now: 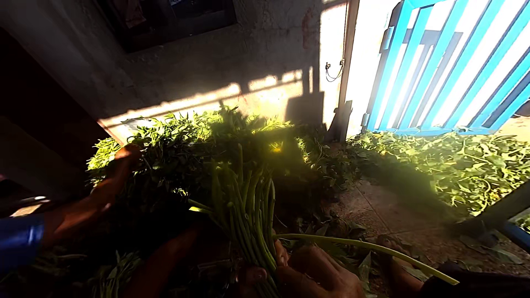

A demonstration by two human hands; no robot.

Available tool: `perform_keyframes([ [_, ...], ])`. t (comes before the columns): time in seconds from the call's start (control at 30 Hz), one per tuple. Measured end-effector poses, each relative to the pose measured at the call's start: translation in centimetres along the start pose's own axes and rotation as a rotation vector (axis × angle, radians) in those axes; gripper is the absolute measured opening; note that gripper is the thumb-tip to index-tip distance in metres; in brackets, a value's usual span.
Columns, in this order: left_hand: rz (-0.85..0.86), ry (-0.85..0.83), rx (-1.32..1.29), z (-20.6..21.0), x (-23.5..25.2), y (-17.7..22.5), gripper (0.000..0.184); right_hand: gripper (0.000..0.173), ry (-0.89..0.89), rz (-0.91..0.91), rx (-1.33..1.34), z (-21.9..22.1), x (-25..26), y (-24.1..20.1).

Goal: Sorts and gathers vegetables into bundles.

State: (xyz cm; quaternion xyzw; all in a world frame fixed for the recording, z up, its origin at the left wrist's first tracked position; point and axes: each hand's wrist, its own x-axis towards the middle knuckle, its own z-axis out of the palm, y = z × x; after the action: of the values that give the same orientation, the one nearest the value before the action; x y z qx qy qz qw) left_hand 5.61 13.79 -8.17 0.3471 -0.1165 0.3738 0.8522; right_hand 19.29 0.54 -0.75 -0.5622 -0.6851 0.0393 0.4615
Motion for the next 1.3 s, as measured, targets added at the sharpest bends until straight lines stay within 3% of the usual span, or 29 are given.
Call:
perform_keyframes([
  [0.17,0.067,0.167,0.089,0.4,-1.1,-0.2,0.057,0.011,0.117,-0.025,-0.215,2.5,0.1,0.4],
  [0.37,0.102,0.177,0.111,0.0,-1.0,-0.2,0.056,0.022,0.047,0.066,-0.178,2.5,0.5,-0.3],
  [0.43,0.136,0.226,0.243,2.2,-0.8,0.1,0.04,0.03,0.081,0.14,-0.175,2.5,1.5,-0.5],
  [0.5,0.171,0.311,0.382,5.6,0.2,0.4,0.022,0.038,0.029,0.261,-0.069,2.3,2.7,-0.3],
  [0.6,0.158,0.221,0.427,5.3,-0.2,0.5,0.018,0.039,-0.111,0.355,0.218,2.0,3.7,1.3],
  [0.8,0.141,0.113,0.443,3.6,-1.5,0.7,0.02,0.048,-0.28,0.222,0.165,0.7,3.3,2.4],
  [0.9,0.099,0.151,0.35,3.9,-0.9,0.7,0.028,0.041,-0.079,0.057,0.028,0.6,1.8,1.4],
  [1.0,-0.021,-0.035,0.028,0.2,0.0,0.0,0.053,0.017,0.103,-0.07,-0.034,1.0,-0.9,1.8],
  [1.03,-0.042,-0.067,-0.007,-0.5,0.2,-0.2,0.056,0.019,0.107,0.019,0.019,1.1,-1.8,1.9],
  [1.13,-0.065,-0.081,-0.035,-0.9,0.1,-0.4,0.056,0.048,0.081,0.407,0.386,1.0,-1.9,2.2],
  [1.2,-0.079,-0.091,0.012,-1.2,-0.2,-0.4,0.056,0.047,0.127,0.402,0.675,0.8,-0.3,3.0],
  [1.3,-0.095,-0.102,0.079,-1.8,-0.7,-0.3,0.067,0.023,0.206,0.225,0.804,0.9,1.5,3.8],
])
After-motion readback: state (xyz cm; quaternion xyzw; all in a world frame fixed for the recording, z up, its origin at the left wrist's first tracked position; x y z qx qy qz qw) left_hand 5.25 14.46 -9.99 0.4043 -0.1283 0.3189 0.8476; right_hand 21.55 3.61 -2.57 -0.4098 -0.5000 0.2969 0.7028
